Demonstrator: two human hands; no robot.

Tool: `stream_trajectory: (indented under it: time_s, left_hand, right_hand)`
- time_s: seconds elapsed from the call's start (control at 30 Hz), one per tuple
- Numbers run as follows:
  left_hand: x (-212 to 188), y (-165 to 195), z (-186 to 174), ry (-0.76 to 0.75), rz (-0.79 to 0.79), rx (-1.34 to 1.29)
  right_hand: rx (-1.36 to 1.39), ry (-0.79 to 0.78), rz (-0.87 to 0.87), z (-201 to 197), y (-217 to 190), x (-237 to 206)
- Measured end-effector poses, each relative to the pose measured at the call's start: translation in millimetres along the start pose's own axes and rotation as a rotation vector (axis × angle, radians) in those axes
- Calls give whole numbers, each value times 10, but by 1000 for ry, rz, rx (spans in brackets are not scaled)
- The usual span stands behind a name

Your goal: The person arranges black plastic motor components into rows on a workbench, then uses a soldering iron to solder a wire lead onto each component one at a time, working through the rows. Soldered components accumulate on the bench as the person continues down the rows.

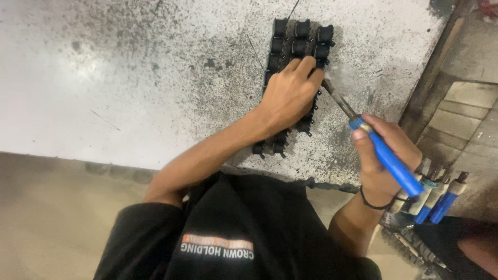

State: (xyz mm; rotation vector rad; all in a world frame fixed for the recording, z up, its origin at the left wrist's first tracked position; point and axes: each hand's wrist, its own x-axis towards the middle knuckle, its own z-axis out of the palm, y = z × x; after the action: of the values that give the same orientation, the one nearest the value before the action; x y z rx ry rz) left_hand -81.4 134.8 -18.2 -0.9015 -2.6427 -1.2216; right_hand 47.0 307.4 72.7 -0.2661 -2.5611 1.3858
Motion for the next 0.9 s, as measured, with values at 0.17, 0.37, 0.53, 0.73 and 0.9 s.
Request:
stream_trajectory:
  time_s: [0.17,0.37,0.53,0.73,0.9]
  left_hand:
    - [106,69,-461,-45,38,-95]
    - [393,-76,-287,249,151,60]
    - [242,-251,115,53,-9,117]
    - [181,-310,340,87,50,137]
    - [215,-285,362,32,54,110]
  right_hand:
    - [481,315,126,126,363,8]
    - [518,309,65,160,629,41]
    - [478,265,56,161,633,114]
    - [400,213,70,195,401,208]
    - [-49,22,-72,86,93,310]
